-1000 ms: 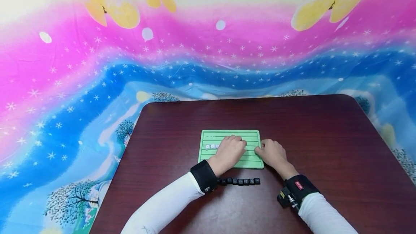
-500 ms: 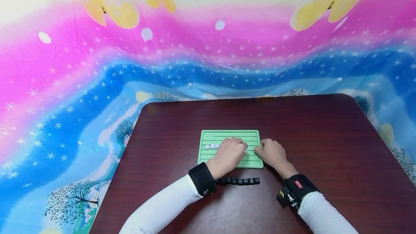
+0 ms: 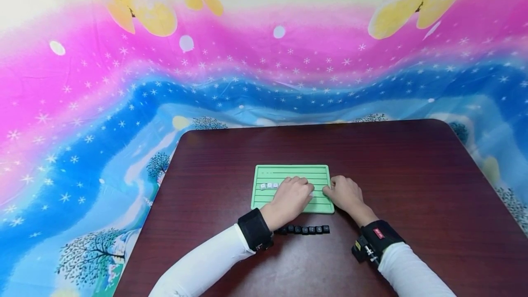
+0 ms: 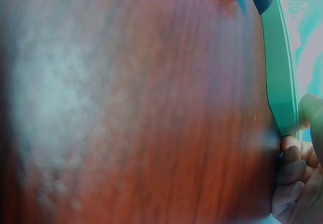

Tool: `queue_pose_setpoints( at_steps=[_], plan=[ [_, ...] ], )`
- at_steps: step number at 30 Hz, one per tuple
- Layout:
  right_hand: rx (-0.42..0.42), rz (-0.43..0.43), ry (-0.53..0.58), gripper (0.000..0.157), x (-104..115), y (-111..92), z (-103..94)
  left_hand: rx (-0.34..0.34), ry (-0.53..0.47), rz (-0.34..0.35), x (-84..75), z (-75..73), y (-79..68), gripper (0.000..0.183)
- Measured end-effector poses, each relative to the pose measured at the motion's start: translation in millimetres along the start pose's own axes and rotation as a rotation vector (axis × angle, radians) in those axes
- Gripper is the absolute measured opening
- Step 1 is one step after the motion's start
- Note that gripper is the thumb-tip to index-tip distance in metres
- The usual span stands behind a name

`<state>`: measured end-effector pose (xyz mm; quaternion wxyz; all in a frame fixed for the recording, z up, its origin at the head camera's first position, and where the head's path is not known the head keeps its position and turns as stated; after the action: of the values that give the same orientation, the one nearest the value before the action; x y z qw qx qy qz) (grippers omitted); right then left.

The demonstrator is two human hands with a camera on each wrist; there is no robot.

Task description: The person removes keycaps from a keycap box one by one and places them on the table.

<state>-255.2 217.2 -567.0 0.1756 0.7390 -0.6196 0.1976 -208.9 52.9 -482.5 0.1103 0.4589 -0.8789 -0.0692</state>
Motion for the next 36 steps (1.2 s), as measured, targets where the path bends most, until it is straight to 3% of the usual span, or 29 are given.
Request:
queue_pose_setpoints(
  at_steps=[13,36],
  plan=[
    [0.008,-0.001,0.007,0.037,-0.1,-0.5,0.3,-0.051,0.018,0.016,-5.8,-3.3,-7.0,0.009],
    [-0.016,-0.011,0.012,0.036,0.3,-1.5,0.0,-0.054,-0.028,0.116,-24.5,-10.0,-21.7,0.009]
  ],
)
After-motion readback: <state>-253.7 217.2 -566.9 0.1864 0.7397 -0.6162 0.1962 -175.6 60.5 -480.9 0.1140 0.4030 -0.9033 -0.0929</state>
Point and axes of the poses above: each hand's wrist, its own y-axis towards the middle knuckle, its own z-axis out of the palm, x = y × z, the point moved 5 cm from there along y, towards the middle knuckle, and after that the axes turned 6 degrees about -z, right-handed, at the moved point
